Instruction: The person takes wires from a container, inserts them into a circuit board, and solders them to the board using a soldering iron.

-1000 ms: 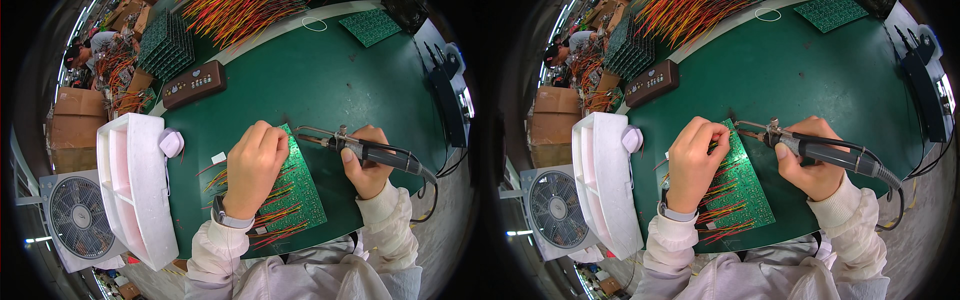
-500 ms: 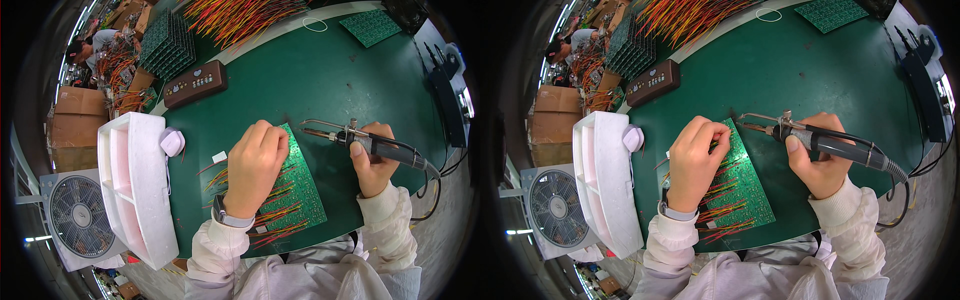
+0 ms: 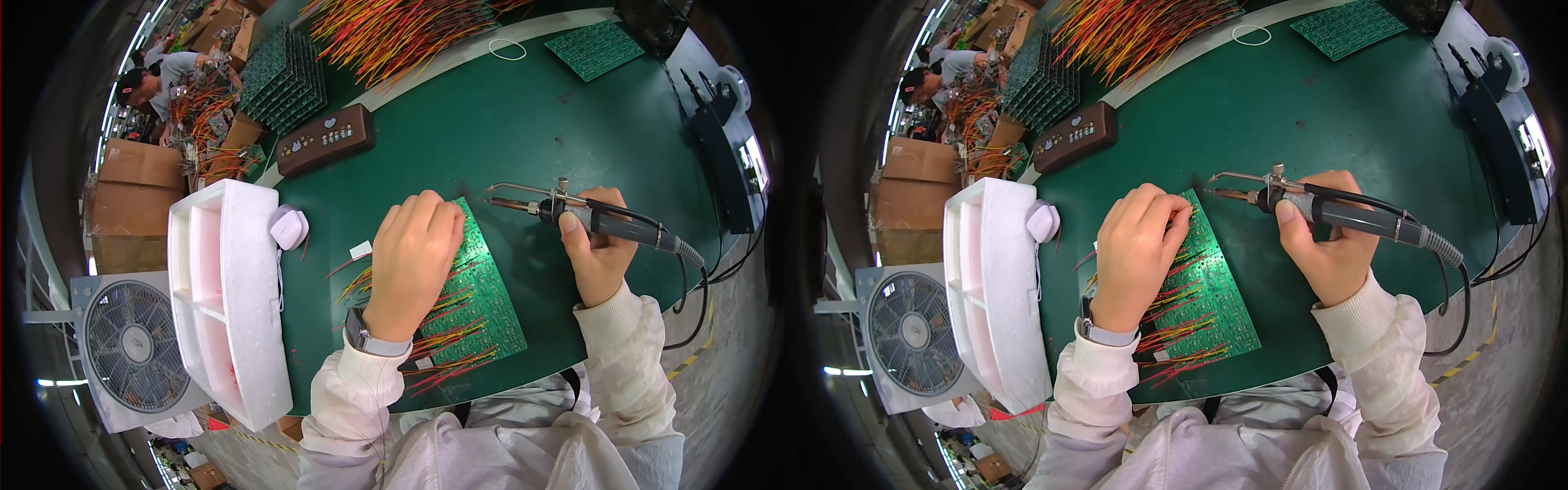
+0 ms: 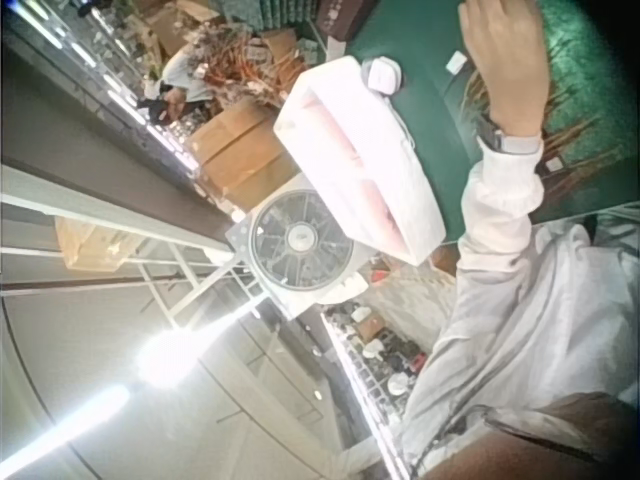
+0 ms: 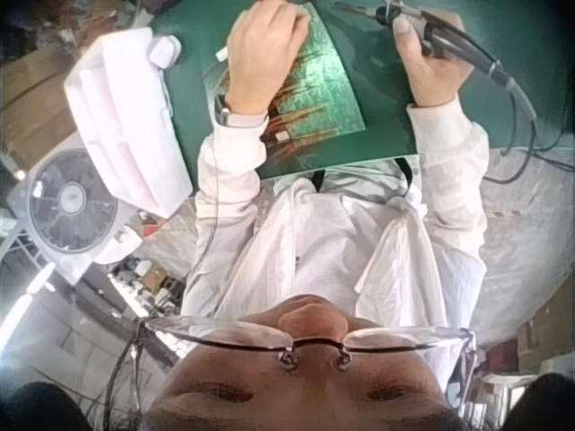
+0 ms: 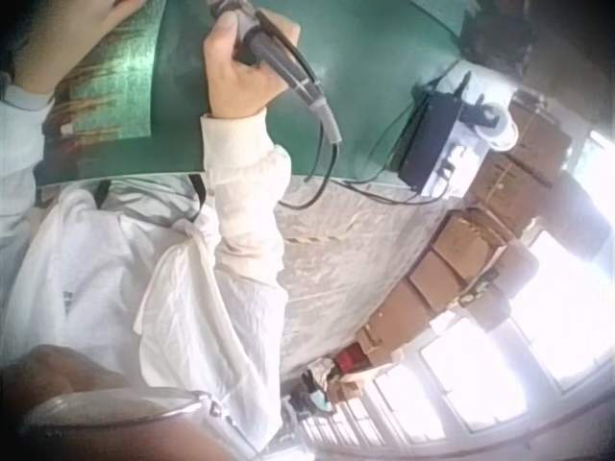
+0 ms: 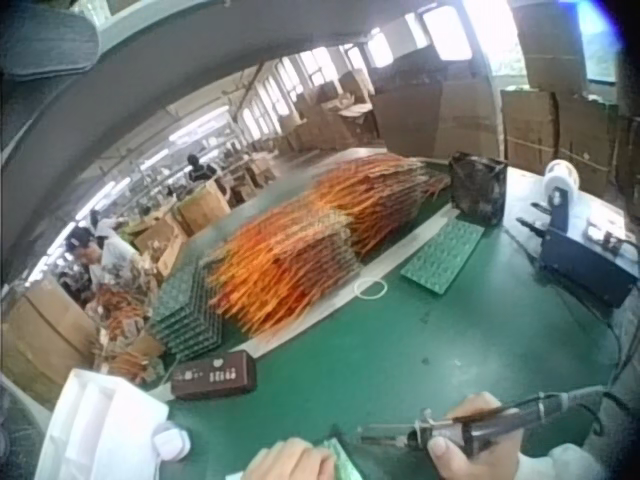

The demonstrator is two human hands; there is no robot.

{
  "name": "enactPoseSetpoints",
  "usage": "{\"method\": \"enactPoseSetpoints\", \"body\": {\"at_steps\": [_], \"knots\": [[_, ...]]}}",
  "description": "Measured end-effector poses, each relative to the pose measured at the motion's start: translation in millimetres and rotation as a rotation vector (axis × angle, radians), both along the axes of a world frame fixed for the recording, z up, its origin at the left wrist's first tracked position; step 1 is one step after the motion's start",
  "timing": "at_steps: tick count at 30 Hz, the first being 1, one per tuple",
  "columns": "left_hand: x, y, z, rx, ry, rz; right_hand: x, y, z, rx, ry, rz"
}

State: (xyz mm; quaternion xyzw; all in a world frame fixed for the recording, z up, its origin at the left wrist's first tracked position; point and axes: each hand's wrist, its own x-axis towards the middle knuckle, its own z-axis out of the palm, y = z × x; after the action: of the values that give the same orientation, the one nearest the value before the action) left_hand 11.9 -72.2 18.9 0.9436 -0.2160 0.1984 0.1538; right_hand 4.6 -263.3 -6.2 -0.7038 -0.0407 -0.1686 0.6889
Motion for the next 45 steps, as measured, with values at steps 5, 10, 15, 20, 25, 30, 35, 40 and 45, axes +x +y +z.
{"method": "enactPoseSetpoints", "body": {"at_steps": [5, 10, 15, 20, 25, 30, 35, 40, 45], "knots": [[-1.9, 0.5, 1.7, 0.01, -0.012, 0.005, 2.0, 0.4, 0.6, -0.043, -0.061, -0.028], [-1.9, 0.2, 1.8, -0.02, 0.026, 0.013, 3.7, 0.0, -1.3, -0.039, -0.096, -0.041], [-2.3, 0.9, 5.2, 0.03, 0.025, -0.005, 3.9, 0.7, -1.3, -0.018, -0.066, -0.051], [-3.1, 1.0, 7.7, 0.076, 0.034, -0.018, 6.2, -0.6, 0.7, 0.065, -0.043, -0.063], [-3.4, 2.4, 5.8, 0.044, 0.071, -0.017, 6.1, -1.6, -0.9, 0.061, -0.057, -0.057], [-2.0, 2.0, 5.3, 0.001, 0.122, -0.005, 6.5, -3.2, -0.2, 0.044, -0.046, -0.059], [-3.3, 0.6, 8.6, -0.001, 0.164, 0.017, 7.4, -4.9, -0.7, 0.057, -0.051, -0.055], [-14.1, 13.3, 22.9, -0.022, 0.114, 0.057, 7.8, -5.8, 1.1, 0.097, -0.05, -0.059], [-64.4, 64.3, 46.1, -0.032, 0.094, 0.266, 4.7, -5.9, 0.9, 0.168, -0.01, -0.078]]}}
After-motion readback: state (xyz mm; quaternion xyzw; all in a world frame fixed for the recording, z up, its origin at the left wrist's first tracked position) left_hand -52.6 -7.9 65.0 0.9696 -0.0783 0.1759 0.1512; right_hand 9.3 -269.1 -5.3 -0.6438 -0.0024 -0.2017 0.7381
